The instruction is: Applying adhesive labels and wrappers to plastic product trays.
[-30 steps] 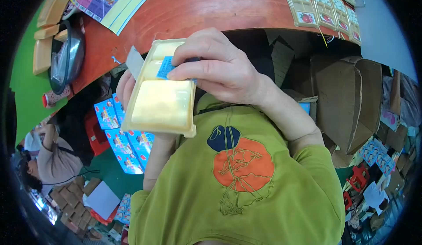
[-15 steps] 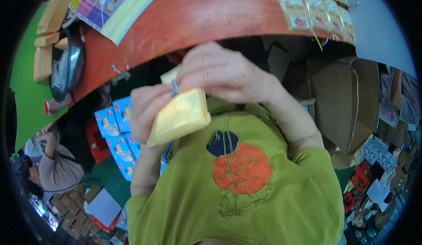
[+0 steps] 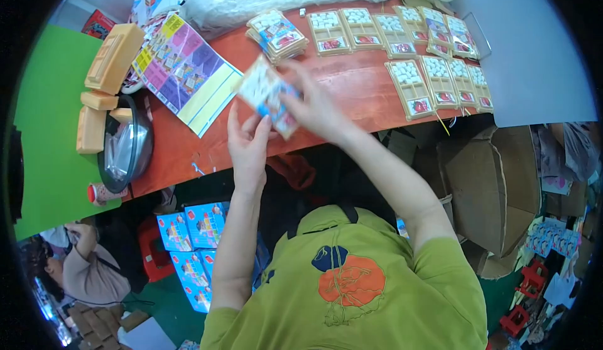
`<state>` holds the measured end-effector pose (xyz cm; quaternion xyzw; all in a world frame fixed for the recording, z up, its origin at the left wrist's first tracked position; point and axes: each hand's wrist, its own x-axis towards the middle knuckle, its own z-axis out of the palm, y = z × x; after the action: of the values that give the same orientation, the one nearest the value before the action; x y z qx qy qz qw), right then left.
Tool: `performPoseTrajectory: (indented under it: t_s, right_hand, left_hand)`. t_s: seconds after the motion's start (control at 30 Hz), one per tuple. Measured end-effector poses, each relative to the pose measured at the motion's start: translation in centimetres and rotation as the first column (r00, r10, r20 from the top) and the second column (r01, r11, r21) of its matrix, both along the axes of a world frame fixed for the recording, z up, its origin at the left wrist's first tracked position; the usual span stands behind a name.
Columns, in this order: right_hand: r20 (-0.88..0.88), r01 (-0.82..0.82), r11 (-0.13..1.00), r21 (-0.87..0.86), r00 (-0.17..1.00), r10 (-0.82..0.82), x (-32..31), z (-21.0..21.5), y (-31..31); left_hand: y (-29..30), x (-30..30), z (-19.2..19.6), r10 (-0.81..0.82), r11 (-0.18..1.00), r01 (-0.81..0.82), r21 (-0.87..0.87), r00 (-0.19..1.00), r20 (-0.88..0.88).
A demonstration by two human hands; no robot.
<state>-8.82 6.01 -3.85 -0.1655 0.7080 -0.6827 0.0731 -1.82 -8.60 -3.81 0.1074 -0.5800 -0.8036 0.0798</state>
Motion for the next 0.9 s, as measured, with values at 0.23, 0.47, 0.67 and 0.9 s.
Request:
performPoseTrajectory:
  t_s: [0.23,0.47,0.67,0.9]
  right_hand:
    - [-0.475,0.418,0.772,0.478,0.863,-0.173,-14.6,1.0,0.1]
    - [-0.582,0.551,0.508,0.662,0.805,-0.115,-15.4,-0.8,-4.9]
    - [-0.638,0.62,0.423,0.661,0.761,-0.119,-15.0,-0.4,-7.3]
    - [-0.758,0.093,0.925,0.369,0.606,0.242,-7.3,-1.1,-10.9]
  left_hand:
    - [-6.2,-2.0,-2.2,0.262,0.752,-0.337,-0.566,0.941,-0.213]
    - [-16.5,-6.7,-3.4,0.624,0.493,-0.593,-0.636,0.751,-0.217]
    - [-18.8,-10.6,-3.8,0.48,0.87,-0.481,-0.106,0.876,-0.043]
    - [-16.2,-4.2,-3.1,0.335,0.942,-0.334,-0.033,0.925,0.179]
